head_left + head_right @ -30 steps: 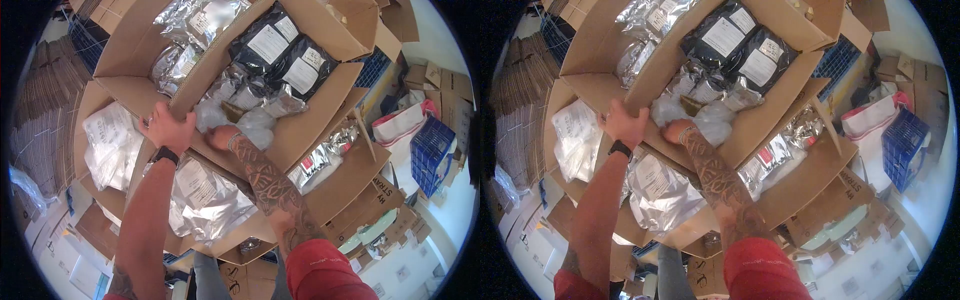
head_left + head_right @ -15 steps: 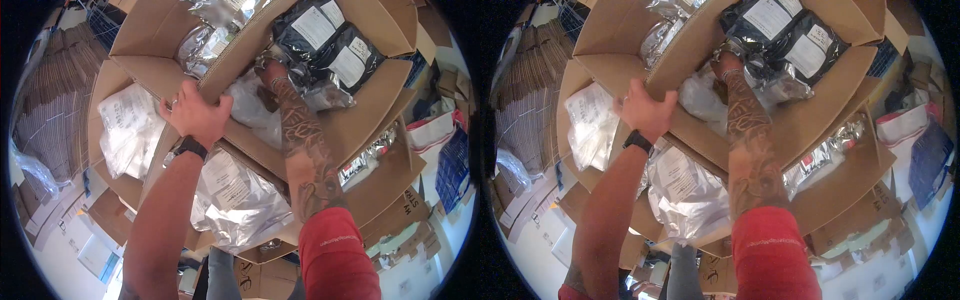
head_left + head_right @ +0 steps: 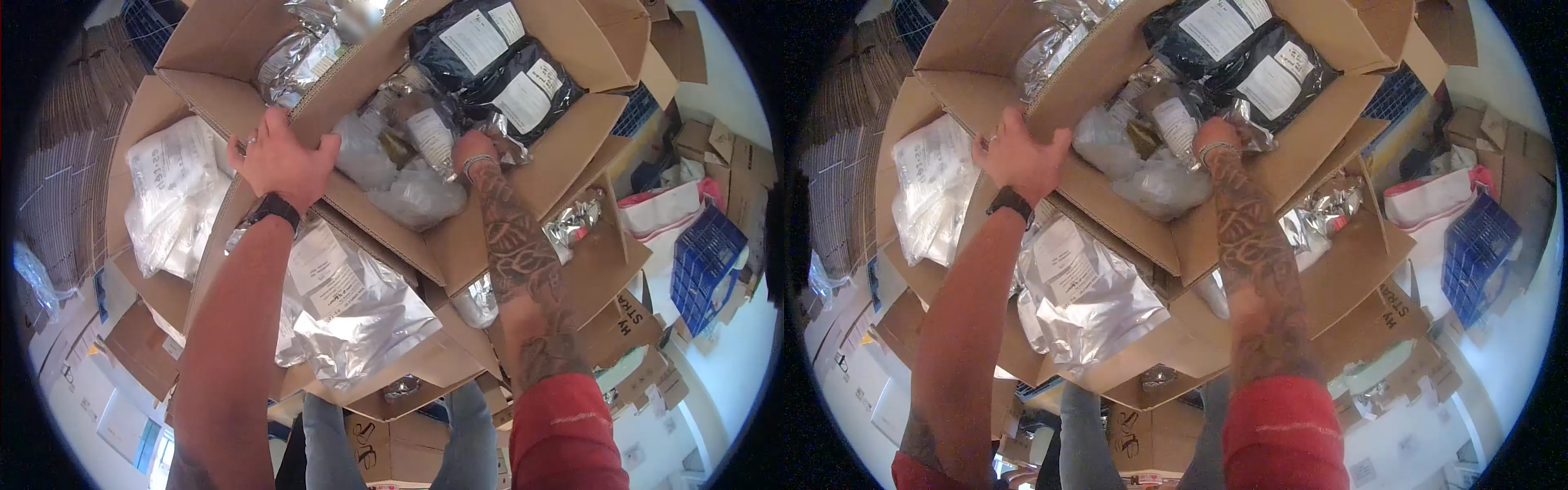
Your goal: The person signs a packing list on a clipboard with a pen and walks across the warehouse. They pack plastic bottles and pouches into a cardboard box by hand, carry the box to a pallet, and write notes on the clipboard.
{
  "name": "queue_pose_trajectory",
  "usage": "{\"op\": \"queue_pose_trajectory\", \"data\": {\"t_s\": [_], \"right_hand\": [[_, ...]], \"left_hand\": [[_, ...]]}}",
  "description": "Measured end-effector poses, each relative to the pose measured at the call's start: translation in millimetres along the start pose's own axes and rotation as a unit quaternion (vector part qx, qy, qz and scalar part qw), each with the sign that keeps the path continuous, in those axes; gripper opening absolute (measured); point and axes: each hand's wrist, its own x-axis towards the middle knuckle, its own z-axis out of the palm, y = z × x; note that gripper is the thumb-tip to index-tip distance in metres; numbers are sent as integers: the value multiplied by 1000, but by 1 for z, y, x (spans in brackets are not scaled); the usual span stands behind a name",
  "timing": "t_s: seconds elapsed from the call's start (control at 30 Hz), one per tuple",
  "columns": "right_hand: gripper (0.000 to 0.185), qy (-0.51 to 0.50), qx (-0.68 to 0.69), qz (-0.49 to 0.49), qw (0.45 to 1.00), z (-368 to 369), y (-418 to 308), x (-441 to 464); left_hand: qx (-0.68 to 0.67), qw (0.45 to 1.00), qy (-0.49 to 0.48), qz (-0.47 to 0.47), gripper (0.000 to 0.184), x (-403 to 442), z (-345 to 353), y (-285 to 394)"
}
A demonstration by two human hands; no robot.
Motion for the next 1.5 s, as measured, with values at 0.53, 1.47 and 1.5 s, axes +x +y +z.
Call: {"op": "queue_pose_trajectory", "data": {"t_s": [0.53,1.47,1.5], "right_hand": [[36,33,96,37,994,-33,-28,-36],[18,6,610,-66,790,-42,113,-590],[18,10,611,-68,789,-38,114,-590]], "left_hand": [[14,1000,16,-6,67,-1,4,0],[-603,651,-457,62,93,-373,-82,-7],[-603,587,-541,12,91,-388,-89,-8]]}}
